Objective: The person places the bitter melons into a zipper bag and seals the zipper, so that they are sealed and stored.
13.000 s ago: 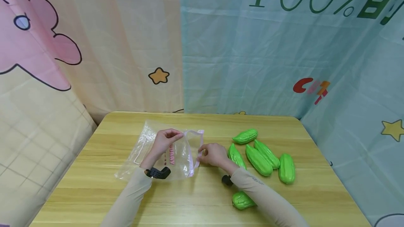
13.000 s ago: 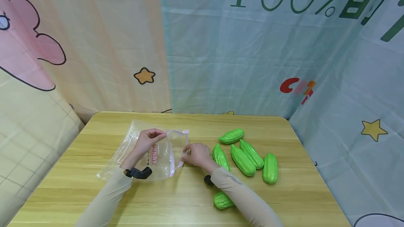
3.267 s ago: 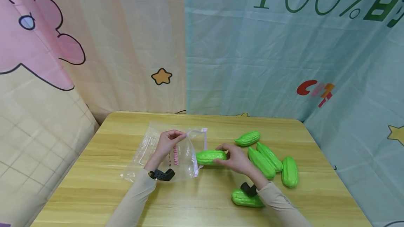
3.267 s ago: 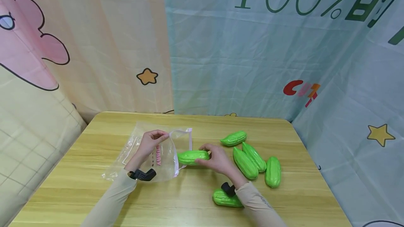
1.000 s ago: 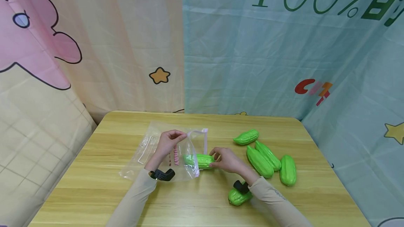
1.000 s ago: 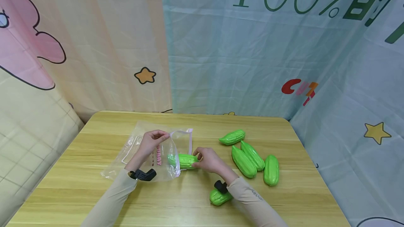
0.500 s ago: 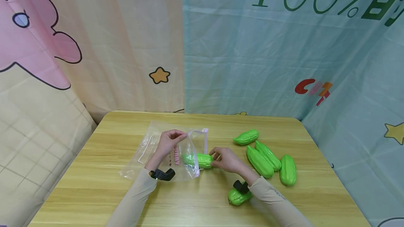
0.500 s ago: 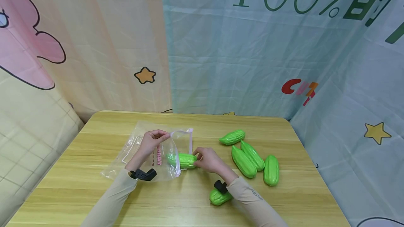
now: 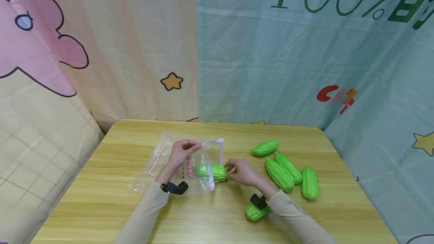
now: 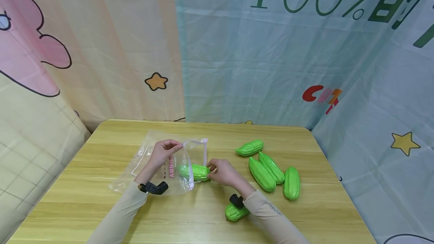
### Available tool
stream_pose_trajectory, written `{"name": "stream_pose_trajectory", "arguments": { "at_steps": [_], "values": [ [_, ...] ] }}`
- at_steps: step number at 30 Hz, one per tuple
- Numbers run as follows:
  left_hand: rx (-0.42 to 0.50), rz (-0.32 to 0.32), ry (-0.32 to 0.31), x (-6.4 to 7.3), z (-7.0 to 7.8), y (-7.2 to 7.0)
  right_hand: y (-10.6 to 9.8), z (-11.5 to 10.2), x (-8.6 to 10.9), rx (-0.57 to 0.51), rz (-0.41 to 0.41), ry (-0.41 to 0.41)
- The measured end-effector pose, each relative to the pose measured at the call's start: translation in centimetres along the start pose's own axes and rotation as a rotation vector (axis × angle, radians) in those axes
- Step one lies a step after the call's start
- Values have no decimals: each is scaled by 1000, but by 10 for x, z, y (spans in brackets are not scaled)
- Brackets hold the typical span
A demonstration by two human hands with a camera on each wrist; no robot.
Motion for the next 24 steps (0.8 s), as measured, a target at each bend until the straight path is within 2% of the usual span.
{"name": "stream_pose_trajectory", "arguments": {
  "at_steps": [17,24],
  "values": [
    [-1,-6,-17,0,0,0,3,-1,2,-11,-50,-11],
    [1,4,-6,0,-1,0,4,-1,3,29,-74,7]
  ]
}}
Point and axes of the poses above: each hand's wrist, its own x-axis away from the middle knuckle, its own y-axis out of the palm, z = x × y, the point moved 5 cm from there along -x, towards the middle knuckle, and after that the axes turned 14 degrees about -x, right-handed, at the moved point
